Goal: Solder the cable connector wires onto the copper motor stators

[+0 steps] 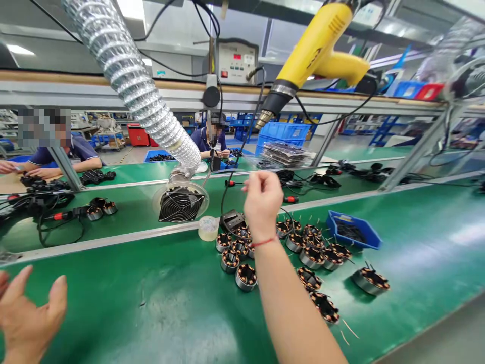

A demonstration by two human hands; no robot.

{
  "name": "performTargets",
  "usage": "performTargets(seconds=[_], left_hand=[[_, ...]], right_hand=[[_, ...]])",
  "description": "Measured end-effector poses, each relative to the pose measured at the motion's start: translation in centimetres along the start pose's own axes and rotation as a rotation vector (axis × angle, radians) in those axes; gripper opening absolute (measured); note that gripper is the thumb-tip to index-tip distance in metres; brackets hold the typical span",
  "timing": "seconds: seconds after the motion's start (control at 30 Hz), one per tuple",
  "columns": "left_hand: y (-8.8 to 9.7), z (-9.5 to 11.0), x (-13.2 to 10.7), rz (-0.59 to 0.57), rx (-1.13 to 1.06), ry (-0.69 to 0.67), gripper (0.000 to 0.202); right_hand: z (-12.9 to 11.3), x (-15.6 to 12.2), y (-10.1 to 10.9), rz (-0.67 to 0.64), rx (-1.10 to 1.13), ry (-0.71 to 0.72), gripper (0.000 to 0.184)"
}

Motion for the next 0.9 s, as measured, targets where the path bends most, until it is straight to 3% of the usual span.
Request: performTargets(seconds=[0.07, 0.13, 0.2, 0.33, 0.43, 0.53, 0.7, 0.83, 0.9], left_hand=[[-0.7, 2.4, -0.2, 0.066, 0.085, -0.112, 0.045], [-2.5, 3.9, -0.6, -0.018, 0.062, -0.167, 0.037], [-4.0, 4.2, -1.2, -0.106, -0.001, -0.153, 0.032], [-5.6, 3.6, -2.2, -0.216, -0.104, -0.104, 0.031], [-6.3, 2.6, -2.5, -0.277, -0.149, -0.031, 0.032], [-7.1, 1.7, -2.8, -0.346, -0.169, 0.055, 0.034], [-8.1, 0.3, -3.4, -0.408, -0.208, 0.174, 0.039], [-8.8, -0.7, -4.0, -0.442, -0.222, 0.232, 0.043], [-9.2, -1.1, -4.3, -0.472, -0.232, 0.251, 0.047]], right_hand=[[2.3, 3.4, 0.1, 0.016, -0.12, -0.068, 0.028], [4.4, 5.3, -0.5, -0.035, -0.259, -0.099, 0.027], [6.1, 5.6, -1.7, -0.145, -0.401, -0.103, 0.025], [7.7, 2.0, -5.0, -0.436, -0.592, 0.008, 0.025], [7.0, -1.7, -6.5, -0.533, -0.64, 0.137, 0.022], [5.3, -4.0, -6.2, -0.469, -0.659, 0.205, 0.019], [2.6, -6.0, -4.8, -0.254, -0.665, 0.223, 0.044], [-0.4, -8.3, -4.0, -0.045, -0.543, 0.402, 0.043], [-2.0, -10.2, -4.1, -0.013, -0.411, 0.517, 0.036]])
Point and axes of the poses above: each hand's wrist, its own x-axis towards the middle knuckle, its own y-axis out of the back of the hand, z = x × y, the point moved 9 cm from there along x, towards the middle knuckle, and after that the axes turned 10 degrees about -x, right-handed, at the moved point
